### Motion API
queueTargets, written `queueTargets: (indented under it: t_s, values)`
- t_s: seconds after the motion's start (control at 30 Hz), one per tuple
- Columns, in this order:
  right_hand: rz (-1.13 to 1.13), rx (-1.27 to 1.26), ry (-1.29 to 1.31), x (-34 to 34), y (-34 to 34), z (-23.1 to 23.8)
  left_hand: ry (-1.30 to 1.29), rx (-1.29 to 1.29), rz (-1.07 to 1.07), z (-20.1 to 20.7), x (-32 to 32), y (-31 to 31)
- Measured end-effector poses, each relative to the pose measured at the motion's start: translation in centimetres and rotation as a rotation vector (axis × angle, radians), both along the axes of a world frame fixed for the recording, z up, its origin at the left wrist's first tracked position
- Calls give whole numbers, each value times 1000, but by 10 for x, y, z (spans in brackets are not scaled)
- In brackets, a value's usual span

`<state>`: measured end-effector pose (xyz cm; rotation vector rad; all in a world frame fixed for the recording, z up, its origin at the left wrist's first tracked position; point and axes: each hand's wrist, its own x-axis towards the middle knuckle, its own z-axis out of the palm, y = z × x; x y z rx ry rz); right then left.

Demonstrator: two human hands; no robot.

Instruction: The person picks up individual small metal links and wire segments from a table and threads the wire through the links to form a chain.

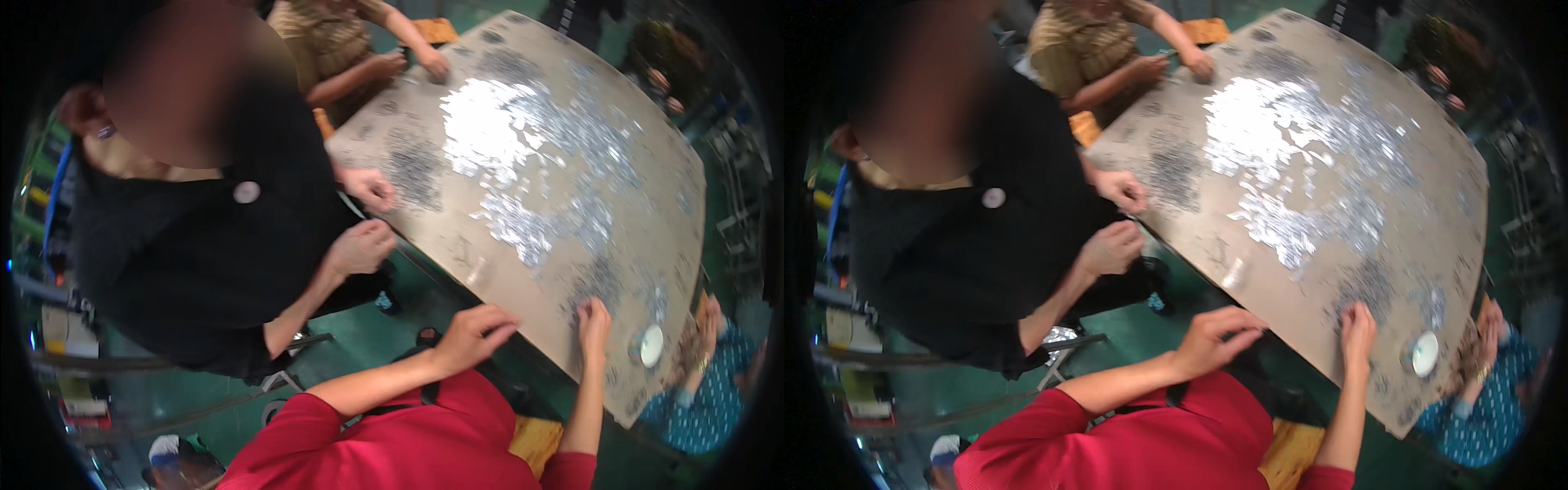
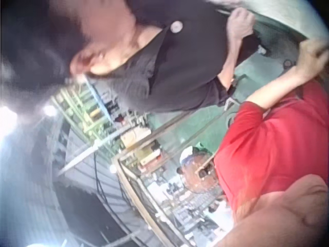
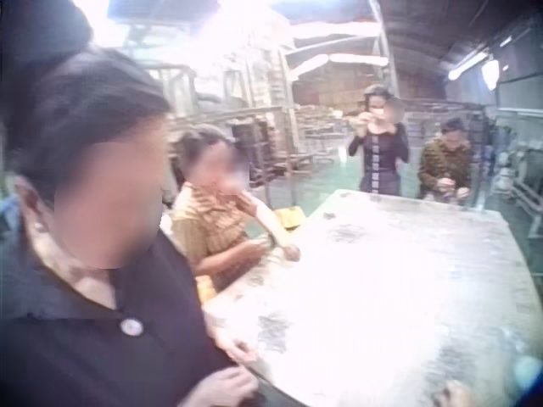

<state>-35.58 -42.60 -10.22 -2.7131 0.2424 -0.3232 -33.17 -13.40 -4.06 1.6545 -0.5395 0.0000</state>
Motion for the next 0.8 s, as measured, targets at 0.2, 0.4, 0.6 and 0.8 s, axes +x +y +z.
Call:
queueTargets:
  t_s: [0.2,0.4,0.6,0.8]
  values:
    - [-224,1201,-89,6,57,50,53,40,25,7,4,-2]
    - [-185,1411,-218,-27,121,89,50,42,-57,17,6,-9]
    - [-207,1433,-260,-41,152,93,4,8,-80,19,5,-8]
    - [-248,1386,-355,-41,163,92,-67,60,-84,18,0,-9]
